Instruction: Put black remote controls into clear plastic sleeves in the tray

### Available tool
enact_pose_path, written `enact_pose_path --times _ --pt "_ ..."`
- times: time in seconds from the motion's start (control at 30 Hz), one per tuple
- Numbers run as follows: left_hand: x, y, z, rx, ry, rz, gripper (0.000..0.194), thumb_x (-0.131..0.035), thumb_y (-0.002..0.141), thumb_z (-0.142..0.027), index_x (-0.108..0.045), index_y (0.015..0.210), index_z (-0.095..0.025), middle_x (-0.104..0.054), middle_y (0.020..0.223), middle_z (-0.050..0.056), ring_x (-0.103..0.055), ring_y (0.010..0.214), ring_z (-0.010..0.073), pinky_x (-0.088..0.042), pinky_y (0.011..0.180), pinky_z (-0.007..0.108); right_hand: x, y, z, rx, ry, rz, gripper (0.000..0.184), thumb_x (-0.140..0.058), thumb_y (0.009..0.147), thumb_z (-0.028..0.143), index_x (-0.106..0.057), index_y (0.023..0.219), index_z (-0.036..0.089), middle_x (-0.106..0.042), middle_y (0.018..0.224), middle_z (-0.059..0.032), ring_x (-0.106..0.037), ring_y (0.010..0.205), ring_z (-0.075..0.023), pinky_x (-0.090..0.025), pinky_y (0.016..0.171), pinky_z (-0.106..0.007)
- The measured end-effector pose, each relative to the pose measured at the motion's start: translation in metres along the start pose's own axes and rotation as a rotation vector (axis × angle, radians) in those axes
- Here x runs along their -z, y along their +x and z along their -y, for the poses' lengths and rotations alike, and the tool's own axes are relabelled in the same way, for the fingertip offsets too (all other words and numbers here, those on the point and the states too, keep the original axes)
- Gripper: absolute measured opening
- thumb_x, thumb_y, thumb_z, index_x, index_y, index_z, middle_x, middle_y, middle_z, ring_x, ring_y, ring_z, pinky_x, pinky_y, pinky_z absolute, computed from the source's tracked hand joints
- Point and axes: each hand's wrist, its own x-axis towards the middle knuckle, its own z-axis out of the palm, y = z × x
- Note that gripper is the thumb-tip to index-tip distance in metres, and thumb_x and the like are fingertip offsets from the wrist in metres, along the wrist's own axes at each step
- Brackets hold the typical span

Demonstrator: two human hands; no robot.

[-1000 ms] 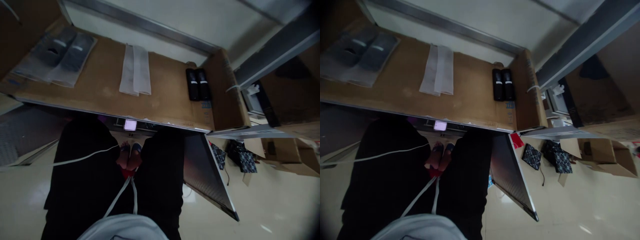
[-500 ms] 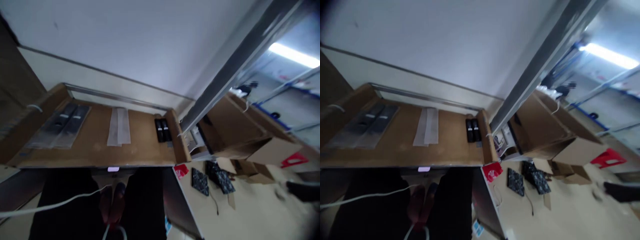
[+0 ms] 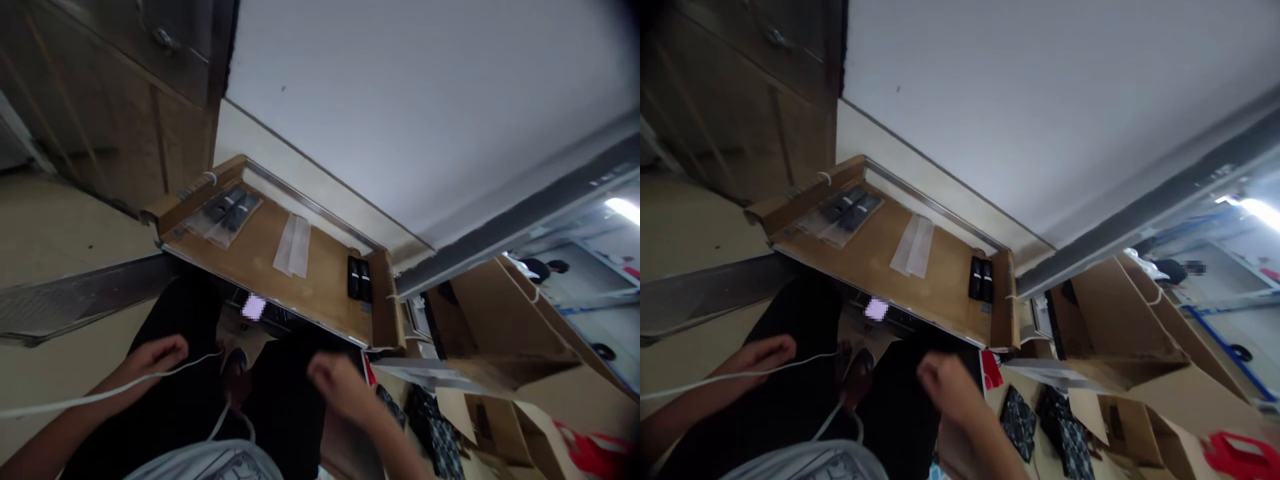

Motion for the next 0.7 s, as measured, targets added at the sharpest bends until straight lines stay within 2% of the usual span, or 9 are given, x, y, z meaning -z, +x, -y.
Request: enact_pose_path --times 0.03,0.07,0.13,0.2,0.27,0.33,0.4,0.6,0.7 --pt "0.005 0.016 -0.003 0.011 -0.059 -0.017 0.045 -0.054 0.076 -0.07 -0.06 0.078 -0.026 -0.047 0.057 -0.005 -0.045 0.048 0.0146 -0.032 0.044 0.024 0.013 0.02 -0.001 0.103 -0.032 -0.085 0.021 -0.051 0.092 0.025 -0.071 0.085 0.023 -0.071 0.081 -0.0038 -0.067 0.079 -0.0183 -0.048 0.076 -0.027" --pt "0.008 0.032 -0.008 0.011 -0.106 -0.052 0.046 -0.054 0.075 -0.07 -0.059 0.083 -0.025 -0.041 0.053 -0.006 -0.038 0.043 0.0131 -0.026 0.042 0.023 0.026 0.042 -0.005 0.135 -0.097 -0.269 0.025 -0.047 0.095 0.027 -0.071 0.09 0.021 -0.071 0.084 -0.006 -0.066 0.083 -0.0202 -0.048 0.08 -0.03" --pt "0.009 0.061 -0.02 -0.033 -0.111 -0.111 0.046 -0.052 0.077 -0.066 -0.058 0.094 -0.024 -0.038 0.053 -0.008 -0.034 0.04 0.0122 -0.026 0.041 0.023 0.047 0.086 -0.019 0.033 -0.259 -0.701 0.028 -0.044 0.096 0.026 -0.07 0.101 0.016 -0.071 0.097 -0.0139 -0.063 0.099 -0.0259 -0.045 0.092 -0.037" --pt "0.004 0.087 -0.033 -0.131 0.005 -0.104 0.044 -0.05 0.08 -0.059 -0.059 0.102 -0.022 -0.047 0.059 -0.005 -0.044 0.044 0.014 -0.036 0.044 0.025 0.053 0.124 -0.037 -0.062 -0.375 -0.89 0.032 -0.048 0.095 0.025 -0.066 0.116 0.008 -0.065 0.12 -0.0234 -0.054 0.119 -0.0315 -0.04 0.101 -0.042" --pt "-0.004 0.113 -0.045 -0.227 0.225 -0.08 0.039 -0.05 0.081 -0.051 -0.062 0.103 -0.021 -0.059 0.069 -0.001 -0.057 0.055 0.0177 -0.046 0.053 0.028 0.043 0.149 -0.054 -0.135 -0.419 -0.911 0.039 -0.051 0.093 0.022 -0.06 0.126 0.003 -0.059 0.131 -0.0276 -0.048 0.126 -0.0332 -0.035 0.106 -0.044" --pt "-0.014 0.137 -0.055 -0.313 0.479 -0.056 0.031 -0.049 0.082 -0.041 -0.066 0.098 -0.02 -0.069 0.081 0.004 -0.066 0.072 0.0213 -0.053 0.07 0.032 0.028 0.162 -0.065 -0.198 -0.423 -0.92 0.038 -0.05 0.094 0.021 -0.06 0.126 0.003 -0.06 0.128 -0.0262 -0.048 0.123 -0.0327 -0.034 0.107 -0.045" --pt "-0.028 0.16 -0.059 -0.35 0.654 -0.022 0.026 -0.049 0.084 -0.032 -0.069 0.096 -0.02 -0.074 0.093 0.007 -0.069 0.088 0.0239 -0.052 0.086 0.034 0.016 0.165 -0.07 -0.238 -0.43 -0.933 0.034 -0.049 0.095 0.022 -0.061 0.123 0.007 -0.062 0.122 -0.0235 -0.05 0.119 -0.0327 -0.034 0.104 -0.046" --pt "-0.08 0.211 -0.042 -0.298 0.837 0.056 0.03 -0.052 0.086 -0.018 -0.069 0.111 -0.016 -0.074 0.114 0.011 -0.067 0.111 0.0257 -0.05 0.097 0.034 0.014 0.162 -0.068 -0.351 -0.43 -0.92 0.029 -0.051 0.096 0.027 -0.061 0.117 0.009 -0.063 0.116 -0.023 -0.053 0.109 -0.0345 -0.041 0.095 -0.048" --pt "-0.094 0.229 -0.033 -0.284 0.917 0.038 0.029 -0.052 0.09 -0.015 -0.067 0.115 -0.012 -0.071 0.117 0.014 -0.064 0.117 0.0285 -0.047 0.102 0.038 0.014 0.169 -0.065 -0.378 -0.404 -0.893 0.03 -0.049 0.099 0.029 -0.06 0.118 0.008 -0.063 0.113 -0.0252 -0.054 0.109 -0.0341 -0.046 0.091 -0.046"
